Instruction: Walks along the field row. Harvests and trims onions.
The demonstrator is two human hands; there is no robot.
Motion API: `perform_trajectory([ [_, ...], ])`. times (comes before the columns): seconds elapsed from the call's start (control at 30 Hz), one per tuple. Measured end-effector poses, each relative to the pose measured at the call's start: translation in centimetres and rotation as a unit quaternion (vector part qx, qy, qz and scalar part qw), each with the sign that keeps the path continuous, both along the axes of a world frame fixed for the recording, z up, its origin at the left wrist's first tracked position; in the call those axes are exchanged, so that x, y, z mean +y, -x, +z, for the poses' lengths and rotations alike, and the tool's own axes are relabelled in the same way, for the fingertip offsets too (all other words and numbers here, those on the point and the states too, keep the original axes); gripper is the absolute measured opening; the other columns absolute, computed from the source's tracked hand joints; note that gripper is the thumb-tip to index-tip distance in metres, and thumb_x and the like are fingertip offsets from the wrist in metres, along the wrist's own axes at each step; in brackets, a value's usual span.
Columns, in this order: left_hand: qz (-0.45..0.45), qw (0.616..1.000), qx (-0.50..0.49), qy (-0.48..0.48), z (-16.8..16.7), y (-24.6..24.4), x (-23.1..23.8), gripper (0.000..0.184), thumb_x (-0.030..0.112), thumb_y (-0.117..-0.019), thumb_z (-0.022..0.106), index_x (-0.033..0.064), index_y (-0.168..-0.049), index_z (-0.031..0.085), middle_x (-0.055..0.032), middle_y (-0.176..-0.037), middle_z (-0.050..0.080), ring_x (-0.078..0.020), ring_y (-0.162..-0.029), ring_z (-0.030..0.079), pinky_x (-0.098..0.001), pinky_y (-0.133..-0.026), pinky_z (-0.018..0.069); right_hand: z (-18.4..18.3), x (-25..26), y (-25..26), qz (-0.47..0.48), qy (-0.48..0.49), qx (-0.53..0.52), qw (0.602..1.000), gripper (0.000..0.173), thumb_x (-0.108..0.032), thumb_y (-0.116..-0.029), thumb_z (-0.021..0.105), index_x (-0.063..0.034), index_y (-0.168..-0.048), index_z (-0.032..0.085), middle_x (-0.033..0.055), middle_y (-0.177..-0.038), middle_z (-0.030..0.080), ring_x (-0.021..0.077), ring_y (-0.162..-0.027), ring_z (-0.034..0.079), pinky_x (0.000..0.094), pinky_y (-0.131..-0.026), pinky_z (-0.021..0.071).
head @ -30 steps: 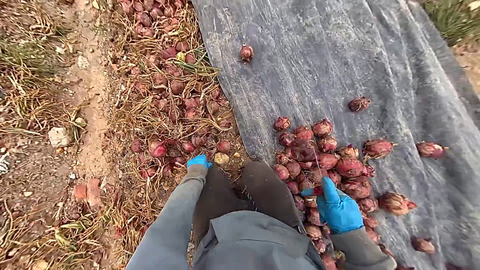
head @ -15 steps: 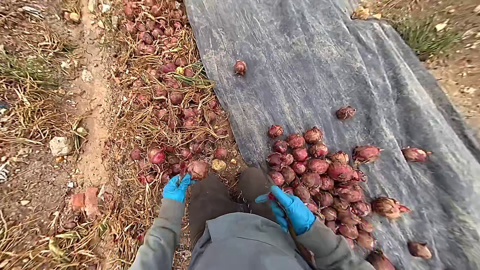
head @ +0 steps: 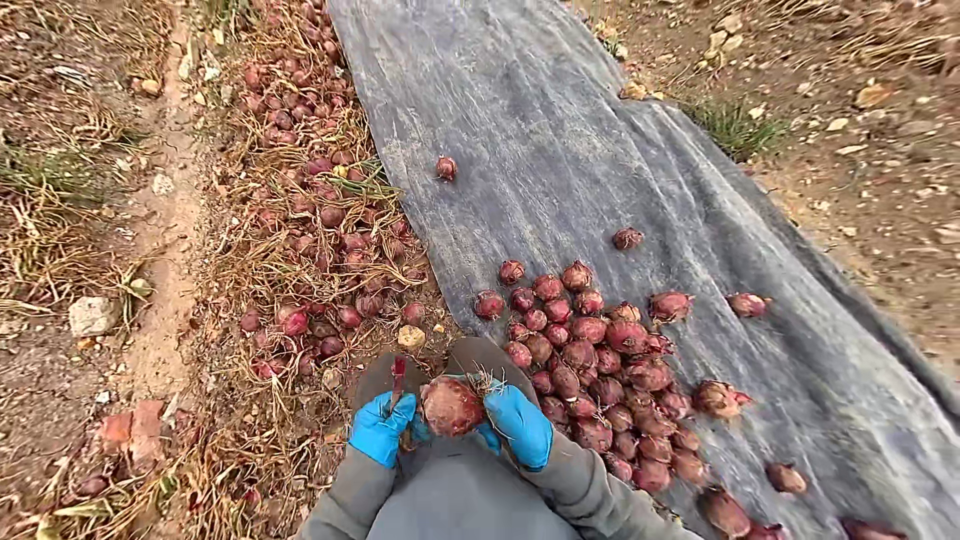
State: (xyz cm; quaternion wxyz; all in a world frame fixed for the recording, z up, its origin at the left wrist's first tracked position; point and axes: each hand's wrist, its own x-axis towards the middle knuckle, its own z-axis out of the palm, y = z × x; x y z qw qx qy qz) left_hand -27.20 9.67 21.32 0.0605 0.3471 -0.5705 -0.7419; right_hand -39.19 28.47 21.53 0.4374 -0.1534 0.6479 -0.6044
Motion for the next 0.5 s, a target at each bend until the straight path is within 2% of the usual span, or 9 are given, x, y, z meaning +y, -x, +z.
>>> perform_trajectory([
  [0.07, 0.013, 0.996, -0.019, -0.085, 0.1, 0.5, 0.6, 0.024, 0.011, -0.107, 0.049, -0.0017, -0.094, 0.065, -0.0055, -0.066, 0.07, -0.0152, -0.058, 0.071, -0.0317, -0.061, 0.0634, 0.9, 0.2, -0.7, -0.027, 0.005, 0.065, 0.997, 0.068, -0.064, -0.0857, 0.066, -0.0092, -0.126, 0.066, -0.0091, -0.076, 0.065, 0.0, -0.058, 0.056, 0.0227, -0.056, 0.0515],
  [0.1, 0.019, 0.991, -0.02, -0.133, 0.0, 0.6, 1.0, 0.028, 0.013, -0.1092, 0.045, -0.0029, -0.095, 0.063, -0.0084, -0.065, 0.069, -0.0182, -0.057, 0.07, -0.034, -0.059, 0.0633, 0.9, 0.3, -0.9, -0.052, 0.015, 0.09, 0.994, 0.062, -0.058, -0.0895, 0.067, -0.0089, -0.128, 0.067, -0.0072, -0.084, 0.07, -0.0002, -0.063, 0.059, 0.0228, -0.062, 0.0543],
  [0.17, 0.015, 0.985, -0.031, -0.169, -0.1, 1.0, 1.5, 0.031, 0.016, -0.1113, 0.042, -0.0037, -0.095, 0.06, -0.0109, -0.064, 0.067, -0.0204, -0.055, 0.069, -0.0354, -0.056, 0.0627, -0.2, 0.2, -1.1, -0.122, -0.007, 0.147, 0.982, 0.058, -0.062, -0.097, 0.056, -0.0114, -0.119, 0.074, -0.0056, -0.078, 0.069, 0.0016, -0.059, 0.057, 0.0254, -0.057, 0.0535],
  [0.2, -0.002, 0.992, -0.052, -0.118, 0.1, 1.4, 1.6, 0.03, 0.015, -0.1107, 0.046, -0.0043, -0.094, 0.061, -0.0097, -0.063, 0.066, -0.0183, -0.052, 0.068, -0.0327, -0.053, 0.0616, -0.6, 0.3, -1.0, -0.145, -0.045, 0.167, 0.974, 0.056, -0.063, -0.0992, 0.05, -0.0144, -0.111, 0.076, -0.0055, -0.074, 0.068, 0.0032, -0.059, 0.059, 0.028, -0.057, 0.0543],
  [0.27, -0.103, 0.971, -0.156, 0.151, 0.4, 2.4, 0.5, 0.029, 0.025, -0.105, 0.06, 0.0019, -0.092, 0.071, -0.0048, -0.068, 0.068, -0.0137, -0.059, 0.066, -0.0305, -0.06, 0.0574, -1.1, 0.6, -0.6, -0.142, -0.132, 0.17, 0.966, 0.055, -0.062, -0.1006, 0.044, -0.0166, -0.093, 0.075, -0.0046, -0.072, 0.068, 0.0061, -0.067, 0.066, 0.0344, -0.065, 0.0577],
  [0.33, -0.194, 0.874, -0.278, 0.349, 0.9, 4.3, -1.5, 0.042, 0.044, -0.1038, 0.059, 0.0064, -0.103, 0.076, -0.0151, -0.094, 0.075, -0.0316, -0.095, 0.072, -0.0554, -0.089, 0.0552, -1.5, 1.2, -0.8, -0.133, -0.159, 0.112, 0.972, 0.053, -0.056, -0.1028, 0.042, -0.0156, -0.085, 0.071, -0.0062, -0.063, 0.056, 0.0067, -0.057, 0.055, 0.0333, -0.057, 0.0494],
  [0.37, -0.195, 0.843, -0.327, 0.379, 0.8, 5.4, -2.7, 0.047, 0.05, -0.1048, 0.055, 0.0074, -0.107, 0.075, -0.0183, -0.103, 0.075, -0.0371, -0.105, 0.071, -0.0616, -0.095, 0.0514, -1.6, 1.9, -0.8, -0.142, -0.161, 0.065, 0.974, 0.052, -0.053, -0.1041, 0.041, -0.0163, -0.084, 0.071, -0.0076, -0.058, 0.051, 0.0065, -0.05, 0.048, 0.0313, -0.051, 0.0445],
  [0.43, -0.194, 0.802, -0.394, 0.404, 0.2, 7.7, -4.9, 0.054, 0.057, -0.105, 0.049, 0.0117, -0.118, 0.074, -0.0179, -0.116, 0.074, -0.0385, -0.116, 0.068, -0.0633, -0.101, 0.0484, -1.5, 3.7, -0.1, -0.166, -0.175, -0.026, 0.97, 0.054, -0.051, -0.1071, 0.037, -0.0147, -0.082, 0.068, -0.0066, -0.052, 0.044, 0.0081, -0.042, 0.039, 0.0294, -0.042, 0.0383],
  [0.5, -0.261, 0.76, -0.415, 0.427, 0.2, 9.9, -5.3, 0.056, 0.06, -0.106, 0.044, 0.0139, -0.122, 0.072, -0.0165, -0.121, 0.073, -0.0377, -0.118, 0.067, -0.0624, -0.1, 0.0493, -1.5, 5.2, 1.6, -0.12, -0.225, -0.126, 0.959, 0.062, -0.056, -0.1088, 0.031, -0.0119, -0.082, 0.064, -0.0022, -0.05, 0.041, 0.0116, -0.038, 0.038, 0.0294, -0.038, 0.0372],
])
